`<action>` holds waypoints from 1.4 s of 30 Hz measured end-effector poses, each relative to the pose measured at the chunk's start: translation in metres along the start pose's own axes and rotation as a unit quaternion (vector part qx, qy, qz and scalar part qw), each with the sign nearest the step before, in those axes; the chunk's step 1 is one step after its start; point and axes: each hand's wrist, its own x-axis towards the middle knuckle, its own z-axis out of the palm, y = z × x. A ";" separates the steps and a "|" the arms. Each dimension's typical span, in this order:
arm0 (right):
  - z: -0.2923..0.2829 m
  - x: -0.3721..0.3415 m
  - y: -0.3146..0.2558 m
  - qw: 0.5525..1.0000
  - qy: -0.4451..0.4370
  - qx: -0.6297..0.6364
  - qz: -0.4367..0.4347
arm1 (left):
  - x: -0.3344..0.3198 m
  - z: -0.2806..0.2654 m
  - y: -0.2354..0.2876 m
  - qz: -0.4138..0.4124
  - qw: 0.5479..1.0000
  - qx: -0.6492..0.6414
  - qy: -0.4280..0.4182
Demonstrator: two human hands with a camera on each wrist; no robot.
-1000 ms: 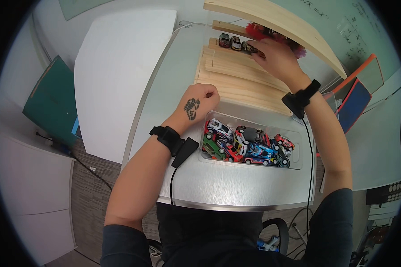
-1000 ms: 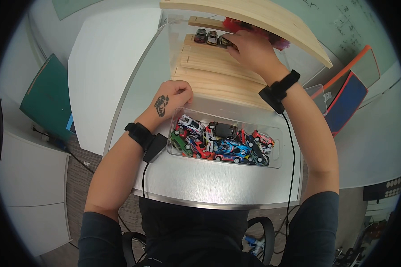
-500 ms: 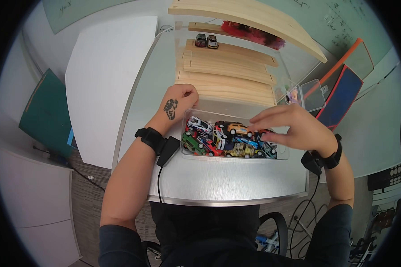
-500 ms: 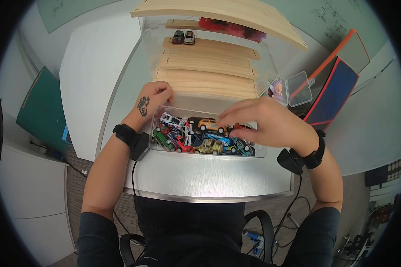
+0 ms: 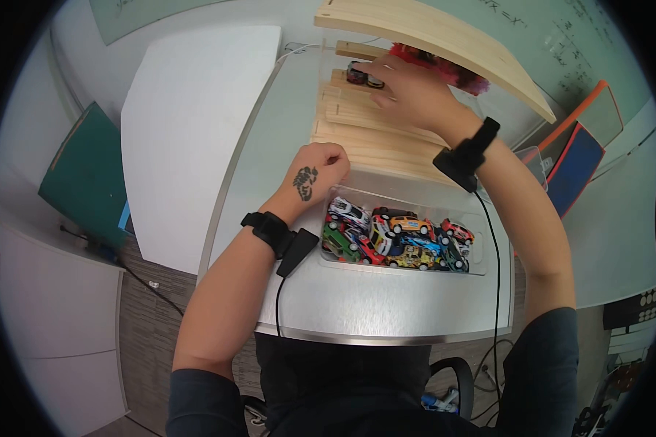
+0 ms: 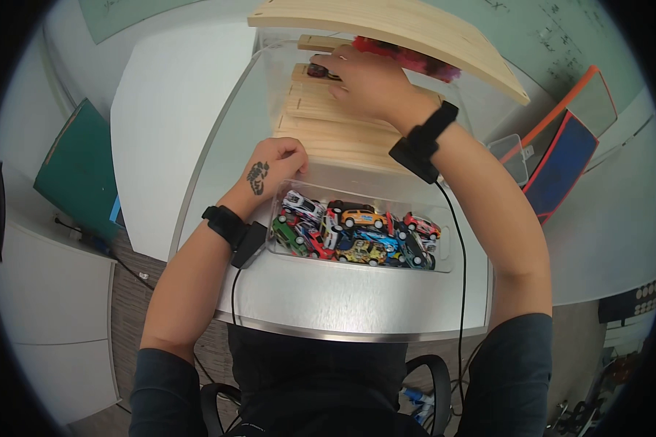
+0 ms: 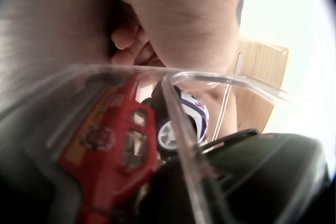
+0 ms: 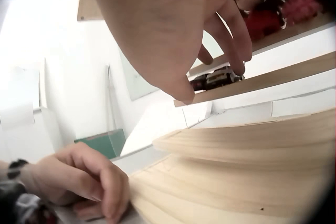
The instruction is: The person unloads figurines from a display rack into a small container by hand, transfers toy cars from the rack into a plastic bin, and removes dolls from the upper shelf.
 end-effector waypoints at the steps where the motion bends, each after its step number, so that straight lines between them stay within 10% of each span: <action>1: 0.003 0.008 -0.008 0.998 -0.023 -0.056 0.017 | 0.000 0.001 -0.002 0.002 1.000 0.001 0.001; 9: 0.020 0.021 0.006 0.989 -0.048 -0.140 0.018 | 0.001 0.000 -0.002 0.002 1.000 0.011 0.003; 16: -0.067 -0.048 -0.083 0.980 -0.021 0.197 0.001 | -0.001 0.000 -0.002 0.019 1.000 0.018 0.012; 22: -0.070 -0.091 -0.116 0.966 -0.121 0.190 -0.127 | -0.002 -0.002 0.000 0.034 0.999 0.012 -0.004; 30: -0.082 -0.154 -0.048 0.954 -0.105 0.262 0.098 | -0.002 -0.003 -0.003 0.009 1.000 -0.006 -0.016; 36: -0.034 -0.209 -0.021 0.708 -0.055 0.645 0.283 | -0.008 -0.008 0.014 -0.032 0.998 0.004 -0.055; 42: -0.017 -0.231 -0.014 0.620 -0.105 0.734 0.256 | -0.004 -0.010 0.089 0.076 0.991 0.103 -0.041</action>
